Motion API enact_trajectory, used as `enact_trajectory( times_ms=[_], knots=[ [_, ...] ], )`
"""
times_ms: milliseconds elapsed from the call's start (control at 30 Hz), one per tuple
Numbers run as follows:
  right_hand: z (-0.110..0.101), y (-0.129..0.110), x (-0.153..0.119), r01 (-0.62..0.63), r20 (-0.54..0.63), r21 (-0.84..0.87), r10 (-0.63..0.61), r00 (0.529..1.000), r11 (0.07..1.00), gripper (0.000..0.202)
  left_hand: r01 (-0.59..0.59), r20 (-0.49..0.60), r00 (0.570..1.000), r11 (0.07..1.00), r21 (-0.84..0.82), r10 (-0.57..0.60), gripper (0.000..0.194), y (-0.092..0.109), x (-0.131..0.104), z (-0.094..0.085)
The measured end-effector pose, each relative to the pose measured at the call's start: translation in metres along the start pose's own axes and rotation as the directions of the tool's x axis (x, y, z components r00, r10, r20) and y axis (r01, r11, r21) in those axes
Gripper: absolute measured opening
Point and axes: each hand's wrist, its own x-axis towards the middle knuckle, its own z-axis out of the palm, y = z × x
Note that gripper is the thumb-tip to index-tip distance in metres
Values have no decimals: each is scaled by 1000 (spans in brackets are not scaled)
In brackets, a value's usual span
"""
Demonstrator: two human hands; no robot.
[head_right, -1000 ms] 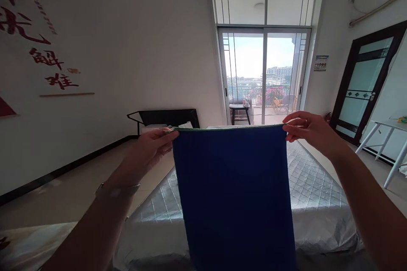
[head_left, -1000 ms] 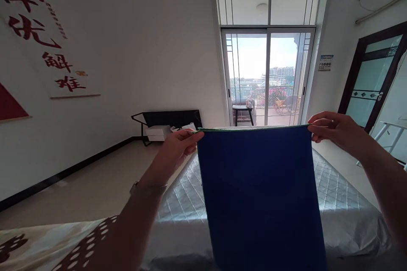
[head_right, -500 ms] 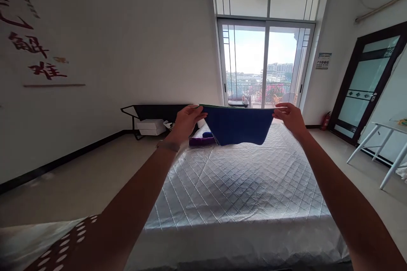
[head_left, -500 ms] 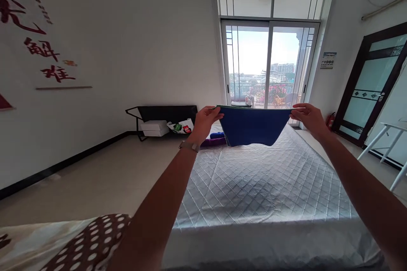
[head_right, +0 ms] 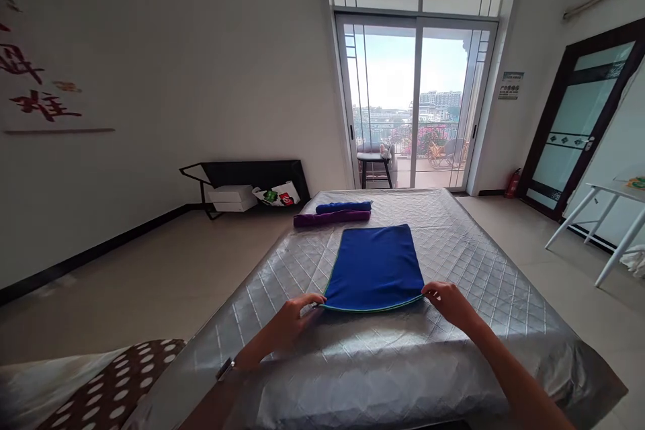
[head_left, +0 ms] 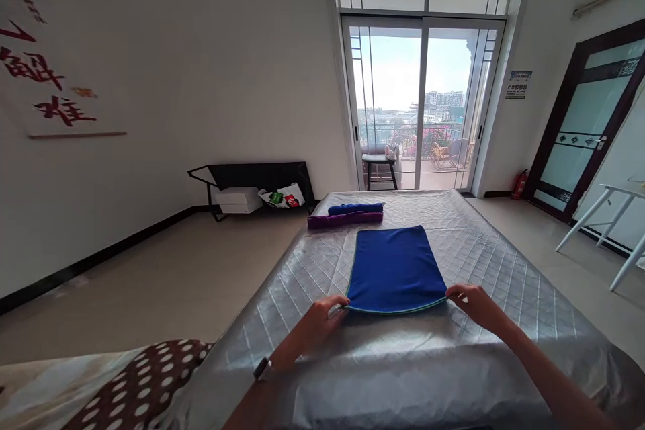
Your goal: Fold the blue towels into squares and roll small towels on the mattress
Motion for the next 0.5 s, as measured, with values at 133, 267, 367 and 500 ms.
enact_trajectory(
  times_ms=[133,267,367,500],
  knots=[
    [4,1,-16,10,65,-92,-4,998,996,21,-27,22,999,981,194,23,20,4,-16,4],
    [5,-2,-26,-14,118,-152,32,992,988,30,-40,13,999,975,221,38,20,6,-28,8],
    [7,-4,-31,-2,139,-175,26,990,985,32,-36,-20,999,979,200,41,18,2,-35,13],
    [9,-5,-34,35,155,-220,0,988,975,32,-45,-34,998,975,216,53,21,-3,-41,16]
  ],
)
